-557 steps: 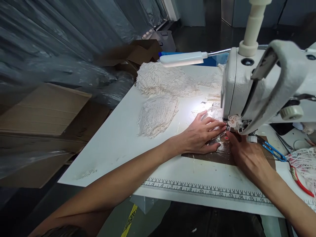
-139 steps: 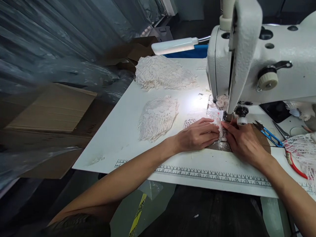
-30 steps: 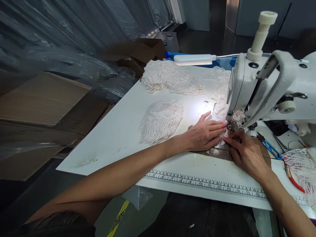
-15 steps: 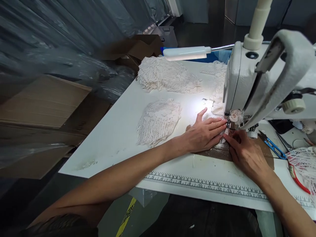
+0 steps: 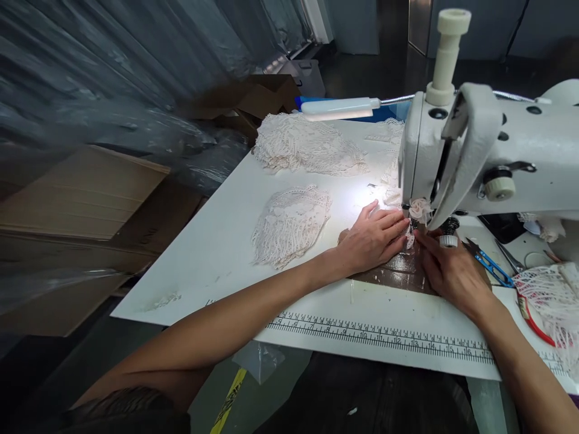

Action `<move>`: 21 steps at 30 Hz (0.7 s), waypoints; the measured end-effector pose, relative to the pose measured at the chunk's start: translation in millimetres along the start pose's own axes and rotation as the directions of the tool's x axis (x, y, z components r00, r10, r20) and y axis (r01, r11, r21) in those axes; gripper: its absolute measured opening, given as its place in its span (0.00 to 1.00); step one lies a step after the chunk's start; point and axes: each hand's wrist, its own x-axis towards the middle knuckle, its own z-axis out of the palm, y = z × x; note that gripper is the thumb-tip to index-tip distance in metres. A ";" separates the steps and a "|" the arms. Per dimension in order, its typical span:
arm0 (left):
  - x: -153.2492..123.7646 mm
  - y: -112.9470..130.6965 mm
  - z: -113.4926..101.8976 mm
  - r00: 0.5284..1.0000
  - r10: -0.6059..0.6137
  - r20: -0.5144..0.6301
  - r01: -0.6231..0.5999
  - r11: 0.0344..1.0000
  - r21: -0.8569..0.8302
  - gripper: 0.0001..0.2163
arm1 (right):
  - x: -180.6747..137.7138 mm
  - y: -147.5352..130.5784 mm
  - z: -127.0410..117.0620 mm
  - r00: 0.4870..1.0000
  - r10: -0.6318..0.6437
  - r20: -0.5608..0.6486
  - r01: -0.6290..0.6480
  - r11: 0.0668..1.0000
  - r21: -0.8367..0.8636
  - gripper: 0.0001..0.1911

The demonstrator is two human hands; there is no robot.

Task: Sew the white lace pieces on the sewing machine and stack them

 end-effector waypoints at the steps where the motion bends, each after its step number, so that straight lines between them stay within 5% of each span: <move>1: 0.2 -1.2 -1.6 1.000 -0.004 -0.017 0.004 1.000 0.005 0.16 | -1.4 1.8 -2.3 0.998 0.035 -0.045 -0.033 0.998 0.046 0.19; 6: 1.1 -11.3 -13.0 0.994 0.029 -0.110 -0.028 1.000 0.010 0.14 | -5.2 5.2 -9.1 0.981 0.104 -0.166 -0.092 0.993 0.079 0.15; 12: 5.0 -14.6 -17.4 0.967 0.256 -0.010 -0.255 0.960 -0.117 0.11 | -5.5 -1.2 -3.5 0.985 0.148 -0.093 -0.138 0.985 0.108 0.17; 21: 16.4 -20.8 -9.6 0.967 0.242 0.079 -0.211 0.937 -0.278 0.10 | -6.0 -3.4 -5.3 0.985 0.155 -0.072 -0.148 0.985 0.087 0.18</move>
